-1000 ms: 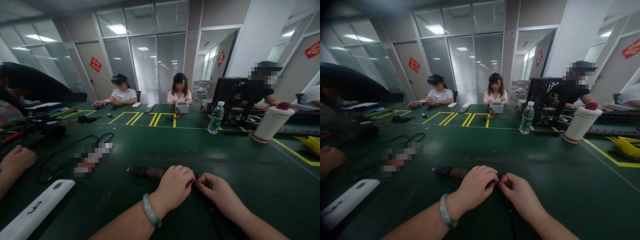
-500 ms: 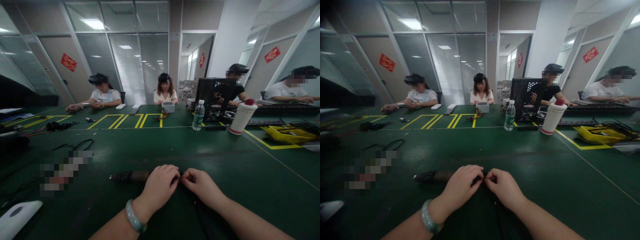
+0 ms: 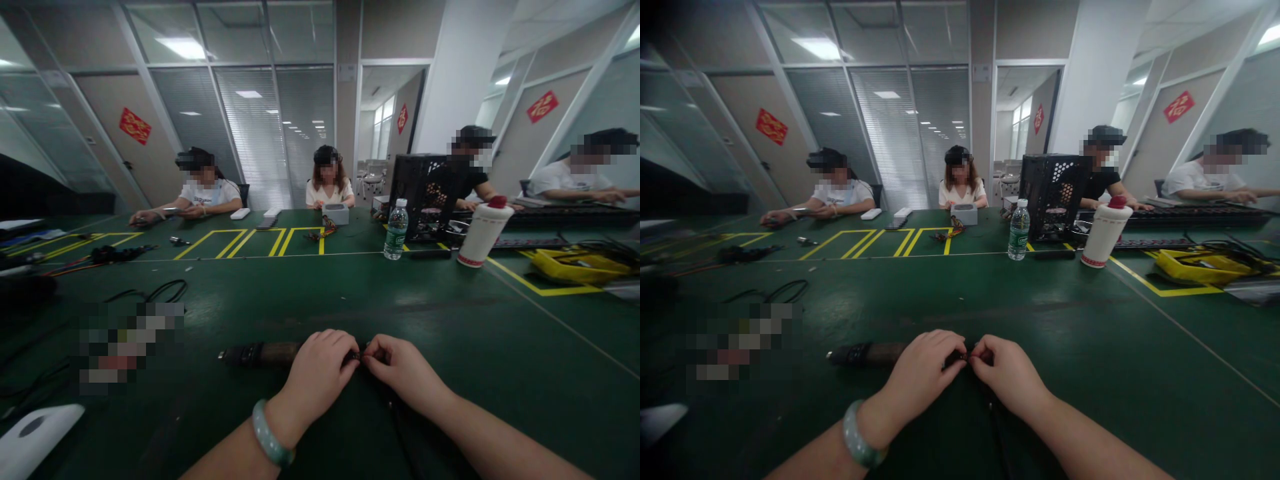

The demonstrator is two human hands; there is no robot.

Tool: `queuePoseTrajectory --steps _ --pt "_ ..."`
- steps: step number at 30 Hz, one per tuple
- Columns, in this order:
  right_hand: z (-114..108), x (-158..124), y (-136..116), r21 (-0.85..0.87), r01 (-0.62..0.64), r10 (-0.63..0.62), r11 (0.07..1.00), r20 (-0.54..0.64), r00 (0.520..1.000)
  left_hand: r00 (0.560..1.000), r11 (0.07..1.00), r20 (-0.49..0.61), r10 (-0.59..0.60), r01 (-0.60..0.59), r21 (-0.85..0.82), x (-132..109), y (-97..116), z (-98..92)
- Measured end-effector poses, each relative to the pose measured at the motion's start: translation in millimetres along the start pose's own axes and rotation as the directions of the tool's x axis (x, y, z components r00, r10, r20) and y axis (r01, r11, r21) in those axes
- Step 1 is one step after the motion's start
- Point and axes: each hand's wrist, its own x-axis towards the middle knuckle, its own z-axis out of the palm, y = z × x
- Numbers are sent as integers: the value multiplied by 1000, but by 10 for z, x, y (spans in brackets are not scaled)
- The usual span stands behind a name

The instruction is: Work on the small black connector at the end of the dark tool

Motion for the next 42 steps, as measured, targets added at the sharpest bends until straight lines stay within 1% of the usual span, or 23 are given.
queuePoseTrajectory --steps 14,20,25,28,39,42 --pt "14 13 23 -5 0 0 1000 1 1000 999 999 -13 36 -36 13 7 15 -11" --pt "8 7 8 -12 1 -1 1000 2 1000 999 1000 -16 30 -30 6 4 22 -13" --pt "-1 11 -5 -10 2 -2 1000 5 1000 1000 1000 -11 -10 10 9 2 29 -21" --pt "-2 9 -14 -18 -3 3 1000 5 1000 1000 1000 -3 -14 14 12 2 27 -19" --pt "-5 8 0 2 -7 7 1000 8 1000 1000 999 0 30 -30 15 2 31 -33" --pt "3 21 23 1 8 -8 1000 2 1000 999 999 -4 42 -42 12 0 38 -41"
